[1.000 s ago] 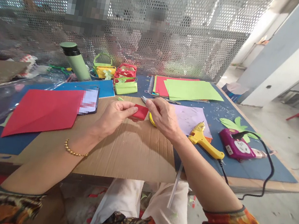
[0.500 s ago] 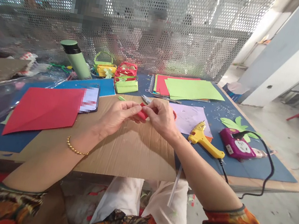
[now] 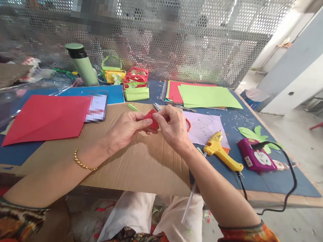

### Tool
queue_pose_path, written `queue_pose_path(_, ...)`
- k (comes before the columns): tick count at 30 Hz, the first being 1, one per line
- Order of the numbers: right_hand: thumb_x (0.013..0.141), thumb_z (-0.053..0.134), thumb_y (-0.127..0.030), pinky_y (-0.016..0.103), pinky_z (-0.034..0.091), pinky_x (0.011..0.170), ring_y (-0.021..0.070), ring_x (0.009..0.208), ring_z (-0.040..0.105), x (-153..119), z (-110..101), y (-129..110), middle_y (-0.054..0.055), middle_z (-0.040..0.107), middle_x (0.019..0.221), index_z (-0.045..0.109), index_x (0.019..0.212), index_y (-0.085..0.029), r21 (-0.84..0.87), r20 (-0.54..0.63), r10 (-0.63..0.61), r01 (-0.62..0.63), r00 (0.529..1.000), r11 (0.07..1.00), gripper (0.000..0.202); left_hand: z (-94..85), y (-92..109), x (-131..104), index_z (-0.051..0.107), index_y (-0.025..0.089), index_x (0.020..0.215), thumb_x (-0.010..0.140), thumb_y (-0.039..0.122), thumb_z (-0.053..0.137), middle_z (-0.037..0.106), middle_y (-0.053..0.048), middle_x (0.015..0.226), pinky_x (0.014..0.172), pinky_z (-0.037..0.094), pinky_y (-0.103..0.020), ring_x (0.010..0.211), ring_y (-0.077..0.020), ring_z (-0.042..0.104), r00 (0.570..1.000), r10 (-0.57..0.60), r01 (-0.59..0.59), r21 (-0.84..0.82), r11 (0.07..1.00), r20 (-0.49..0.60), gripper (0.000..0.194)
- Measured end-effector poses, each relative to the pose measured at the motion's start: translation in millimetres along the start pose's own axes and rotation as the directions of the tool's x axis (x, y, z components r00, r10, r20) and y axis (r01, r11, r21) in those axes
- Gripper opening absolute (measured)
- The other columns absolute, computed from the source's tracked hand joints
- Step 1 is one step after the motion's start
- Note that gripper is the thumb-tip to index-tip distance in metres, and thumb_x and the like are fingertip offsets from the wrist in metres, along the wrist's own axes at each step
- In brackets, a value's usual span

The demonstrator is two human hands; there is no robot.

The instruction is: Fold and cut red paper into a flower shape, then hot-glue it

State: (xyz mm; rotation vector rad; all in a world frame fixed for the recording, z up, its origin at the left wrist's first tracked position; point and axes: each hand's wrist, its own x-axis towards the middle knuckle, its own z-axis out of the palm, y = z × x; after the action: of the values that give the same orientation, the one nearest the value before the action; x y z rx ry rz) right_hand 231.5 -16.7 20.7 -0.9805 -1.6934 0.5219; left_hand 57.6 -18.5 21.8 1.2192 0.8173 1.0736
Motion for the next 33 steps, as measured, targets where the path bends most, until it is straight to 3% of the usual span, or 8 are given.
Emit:
queue_pose_path(6, 0.091, 0.067, -0.044, 0.031, 0.038, 0.060, 0.0138, 0.061, 0.049, 0.2, 0.0, 3.6, -0.001, 0.060, 0.065, 0.058, 0.073, -0.023, 0.013, -0.017, 0.020, -0.020, 1.000, 1.000, 0.029, 0.0, 0.5, 0.2, 0.079, 0.014, 0.085, 0.069, 0.043, 0.094, 0.081, -0.008, 0.081, 0.070, 0.053, -0.029, 0.071, -0.0197, 0.077, 0.999, 0.011, -0.010, -0.031, 0.999, 0.037, 0.036)
queue_pose_path(14, 0.088, 0.070, -0.055, 0.030, 0.035, 0.058, 0.0130, 0.060, 0.046, -0.2, 7.6, 4.1, -0.001, 0.058, 0.065, 0.058, 0.073, -0.023, 0.117, -0.031, 0.058, -0.055, 0.998, 0.992, 0.038, 2.1, 6.1, -3.5, 0.072, 0.017, 0.073, 0.077, 0.054, 0.087, 0.076, -0.005, 0.065, 0.066, 0.054, -0.029, 0.063, -0.0196, 0.075, 0.994, 0.095, -0.090, 0.090, 0.992, -0.060, 0.040)
queue_pose_path(23, 0.085, 0.068, -0.075, 0.030, 0.037, 0.057, 0.0142, 0.061, 0.048, -0.6, 4.4, 1.4, 0.000, 0.059, 0.068, 0.058, 0.074, -0.023, 0.132, 0.038, 0.118, -0.122, 0.992, 0.984, 0.055, -1.3, 6.3, -1.6, 0.073, 0.018, 0.075, 0.085, 0.042, 0.081, 0.078, -0.005, 0.070, 0.071, 0.059, -0.031, 0.066, -0.0180, 0.074, 0.978, 0.188, -0.165, 0.220, 0.962, -0.088, 0.027)
queue_pose_path(27, 0.092, 0.049, -0.085, 0.030, 0.036, 0.058, 0.0143, 0.061, 0.049, 3.8, -7.5, -5.1, 0.001, 0.056, 0.063, 0.056, 0.070, -0.022, 0.060, 0.149, 0.059, -0.068, 0.987, 0.996, 0.068, -2.0, 10.2, -1.9, 0.075, 0.020, 0.073, 0.086, 0.034, 0.078, 0.077, -0.003, 0.070, 0.068, 0.058, -0.029, 0.065, -0.0167, 0.071, 0.958, 0.275, -0.232, 0.347, 0.909, -0.079, 0.020)
queue_pose_path(29, 0.095, 0.042, -0.086, 0.030, 0.035, 0.059, 0.0144, 0.063, 0.048, 6.1, -12.0, -6.6, 0.001, 0.053, 0.064, 0.054, 0.067, -0.021, 0.011, 0.180, 0.010, -0.012, 0.984, 1.000, 0.071, -1.7, 11.0, -2.5, 0.075, 0.020, 0.072, 0.087, 0.031, 0.076, 0.076, -0.002, 0.069, 0.066, 0.056, -0.028, 0.064, -0.0160, 0.069, 0.953, 0.297, -0.251, 0.398, 0.882, -0.056, 0.019)
queue_pose_path(33, 0.095, 0.055, -0.074, 0.030, 0.035, 0.061, 0.0136, 0.064, 0.046, 7.1, -14.3, -5.0, 0.000, 0.052, 0.065, 0.055, 0.066, -0.021, -0.073, 0.204, -0.021, 0.036, 0.979, 0.997, 0.061, -1.9, 10.0, -3.1, 0.073, 0.019, 0.068, 0.087, 0.027, 0.075, 0.073, -0.002, 0.063, 0.062, 0.052, -0.027, 0.059, -0.0147, 0.066, 0.969, 0.246, -0.222, 0.430, 0.875, 0.002, 0.021)
